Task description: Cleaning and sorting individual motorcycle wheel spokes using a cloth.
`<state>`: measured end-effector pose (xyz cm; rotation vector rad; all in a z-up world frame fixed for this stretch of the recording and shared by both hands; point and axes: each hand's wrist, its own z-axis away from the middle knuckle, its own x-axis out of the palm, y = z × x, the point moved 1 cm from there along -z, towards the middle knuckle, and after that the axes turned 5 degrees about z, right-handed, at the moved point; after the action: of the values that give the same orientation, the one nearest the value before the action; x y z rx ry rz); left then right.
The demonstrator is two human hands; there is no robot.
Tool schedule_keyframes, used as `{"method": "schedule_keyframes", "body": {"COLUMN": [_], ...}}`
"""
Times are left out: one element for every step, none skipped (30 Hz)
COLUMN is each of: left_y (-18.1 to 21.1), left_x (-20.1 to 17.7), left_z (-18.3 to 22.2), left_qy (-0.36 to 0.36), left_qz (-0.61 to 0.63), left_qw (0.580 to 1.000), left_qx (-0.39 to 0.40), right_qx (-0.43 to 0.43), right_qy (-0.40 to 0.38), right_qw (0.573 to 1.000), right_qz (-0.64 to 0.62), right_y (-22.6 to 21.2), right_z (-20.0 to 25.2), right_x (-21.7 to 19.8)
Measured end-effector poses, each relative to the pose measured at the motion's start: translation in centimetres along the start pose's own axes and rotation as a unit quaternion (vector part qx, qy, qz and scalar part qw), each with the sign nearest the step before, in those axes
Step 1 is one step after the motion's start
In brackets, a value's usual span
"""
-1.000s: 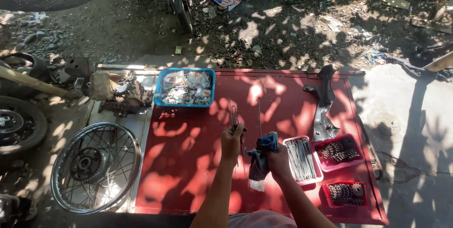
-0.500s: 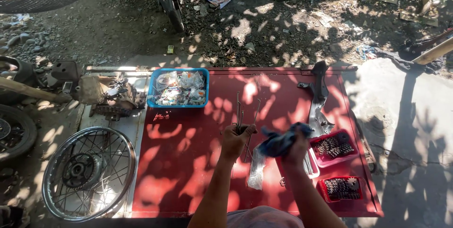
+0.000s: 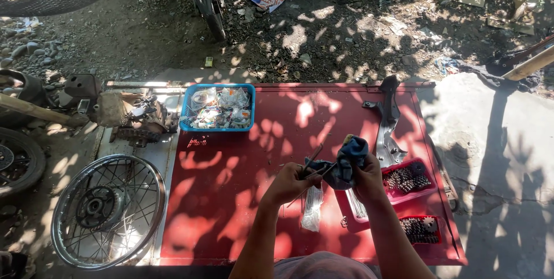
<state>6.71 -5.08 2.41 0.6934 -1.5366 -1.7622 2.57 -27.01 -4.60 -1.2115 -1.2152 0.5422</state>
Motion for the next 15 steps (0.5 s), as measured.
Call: {"method": "schedule_keyframes", "body": {"left_y": [0.0,0.0,-0.1,0.2,0.5,0.8,0.6,0.3,0.1,-0.1,-0.5,-0.8,-0.9,-0.9,-0.9], "left_x": [-0.4,-0.9,-1.2,-1.3,-1.5,-1.7,-1.7,-1.6,-1.7,-1.8,-1.7,-1.6,-1.5,-1.3,-1.2], "left_z": [0.1,0.3,0.6,0.9,1.0,1.2,1.1,1.0,0.9,0.8,0.8,0.9,0.9,0.9,1.1], "left_qy": [0.0,-0.002,-0.005,-0.005,-0.022,-0.039,-0.038,-0.041,-0.045,-0.045,-0.064,-0.083,-0.083,-0.079,-0.075], "left_qz": [-0.001,0.022,0.045,0.045,0.049,0.052,0.052,0.056,0.058,0.057,0.047,0.036,0.036,0.034,0.031], "left_qw": [1.0,1.0,0.999,0.999,0.999,0.998,0.998,0.998,0.997,0.997,0.997,0.996,0.996,0.996,0.997], "left_qx": [0.001,-0.002,-0.008,-0.009,-0.005,0.0,0.0,0.003,0.006,0.007,0.008,0.01,0.011,0.009,0.007], "right_qx": [-0.001,-0.005,-0.006,-0.005,0.0,0.004,0.004,0.0,-0.005,-0.006,-0.036,-0.066,-0.067,-0.092,-0.117], "right_qy": [-0.001,0.007,0.017,0.018,0.014,0.01,0.009,-0.02,-0.05,-0.05,-0.053,-0.056,-0.056,-0.05,-0.044], "right_qw": [1.0,0.998,0.994,0.994,0.988,0.98,0.98,0.967,0.951,0.951,0.939,0.926,0.925,0.911,0.896], "right_qz": [0.0,0.054,0.109,0.109,0.154,0.198,0.198,0.253,0.306,0.306,0.337,0.368,0.369,0.398,0.427], "right_y": [-0.7,-1.5,-2.2,-2.8,-3.3,-3.8,-4.3,-4.7,-5.1,-5.1,-5.2,-5.3,-5.1,-4.9,-4.7], "right_z": [0.1,0.1,0.4,0.9,1.1,1.3,1.4,1.4,1.4,1.4,1.6,1.8,1.6,1.4,1.4], "right_x": [0.5,1.0,1.4,1.6,2.0,2.3,2.6,3.0,3.4,3.6,3.8,3.9,3.5,3.0,2.6]}}
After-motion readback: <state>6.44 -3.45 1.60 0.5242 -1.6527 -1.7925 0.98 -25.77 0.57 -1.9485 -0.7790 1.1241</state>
